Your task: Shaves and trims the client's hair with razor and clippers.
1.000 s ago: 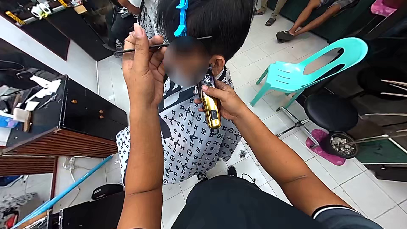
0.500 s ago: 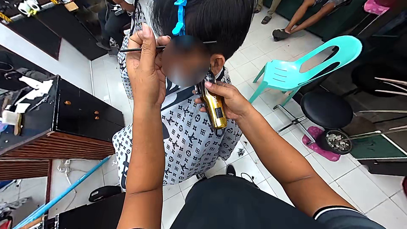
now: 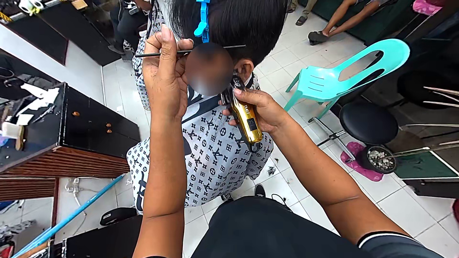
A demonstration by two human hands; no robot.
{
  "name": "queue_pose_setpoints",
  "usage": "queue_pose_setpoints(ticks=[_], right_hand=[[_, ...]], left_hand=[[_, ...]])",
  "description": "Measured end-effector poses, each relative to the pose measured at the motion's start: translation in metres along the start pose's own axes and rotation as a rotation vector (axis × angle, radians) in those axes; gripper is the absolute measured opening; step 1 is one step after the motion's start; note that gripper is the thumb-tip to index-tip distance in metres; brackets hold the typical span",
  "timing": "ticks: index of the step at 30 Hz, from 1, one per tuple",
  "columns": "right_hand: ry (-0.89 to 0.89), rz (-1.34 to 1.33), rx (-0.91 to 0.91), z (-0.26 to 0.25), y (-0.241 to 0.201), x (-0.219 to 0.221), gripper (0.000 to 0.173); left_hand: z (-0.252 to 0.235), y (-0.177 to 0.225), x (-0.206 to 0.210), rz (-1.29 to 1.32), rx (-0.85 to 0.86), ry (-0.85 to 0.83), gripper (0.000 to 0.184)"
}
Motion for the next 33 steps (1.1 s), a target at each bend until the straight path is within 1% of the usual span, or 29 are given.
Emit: queue_pose_setpoints(ticks=[2, 5, 6, 10, 14, 18, 20, 22, 24, 26, 28, 30, 33], right_hand=[[-0.005, -0.018, 0.016, 0.000, 0.002, -0.002, 0.028], [-0.023, 0.044, -0.092, 0.000, -0.011, 0.000, 0.030], [-0.028, 0.050, -0.096, 0.000, -0.012, 0.000, 0.031], [-0.035, -0.016, -0.003, 0.000, -0.002, -0.007, 0.029], [-0.073, 0.034, -0.114, 0.000, -0.012, -0.003, 0.027], [-0.053, 0.001, -0.047, 0.000, -0.008, -0.006, 0.028], [-0.050, 0.073, -0.107, 0.000, -0.011, -0.007, 0.031], [-0.010, 0.178, -0.127, 0.000, -0.009, -0.009, 0.039], [0.054, 0.247, -0.034, 0.000, 0.005, -0.015, 0.043], [0.093, 0.245, 0.076, -0.001, 0.022, -0.023, 0.039], [0.100, 0.213, 0.117, -0.001, 0.028, -0.026, 0.034], [0.090, 0.200, 0.100, -0.001, 0.025, -0.024, 0.035], [0.057, 0.251, -0.021, -0.002, 0.011, -0.018, 0.039]], left_hand=[[0.001, 0.000, 0.000, 0.007, 0.004, 0.000, 0.013], [0.001, -0.001, -0.001, 0.010, -0.001, 0.004, 0.013], [0.002, -0.001, -0.002, 0.011, -0.002, 0.005, 0.012], [0.002, 0.000, -0.002, -0.006, -0.001, 0.004, 0.013], [0.004, -0.001, -0.004, -0.001, 0.000, 0.009, 0.014], [0.003, 0.000, -0.005, -0.009, 0.002, 0.007, 0.014], [0.004, 0.000, -0.005, -0.007, 0.001, 0.012, 0.014], [0.005, 0.000, -0.005, 0.002, -0.001, 0.017, 0.014], [0.005, 0.001, -0.005, 0.001, -0.004, 0.018, 0.015], [0.005, 0.002, -0.004, -0.002, -0.001, 0.021, 0.015], [0.005, 0.002, -0.003, 0.003, 0.004, 0.021, 0.014], [0.004, 0.002, -0.002, 0.000, 0.004, 0.016, 0.014], [0.004, 0.001, -0.002, 0.002, 0.005, 0.014, 0.015]])
Point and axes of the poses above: each hand's wrist, its own z-axis away from the middle knuckle, its own x-axis out of the palm, y = z × x, the point moved 8 cm from there along -z, towards the middle knuckle, and after that the axes turned 12 degrees about -y, right-handed, at the moved point
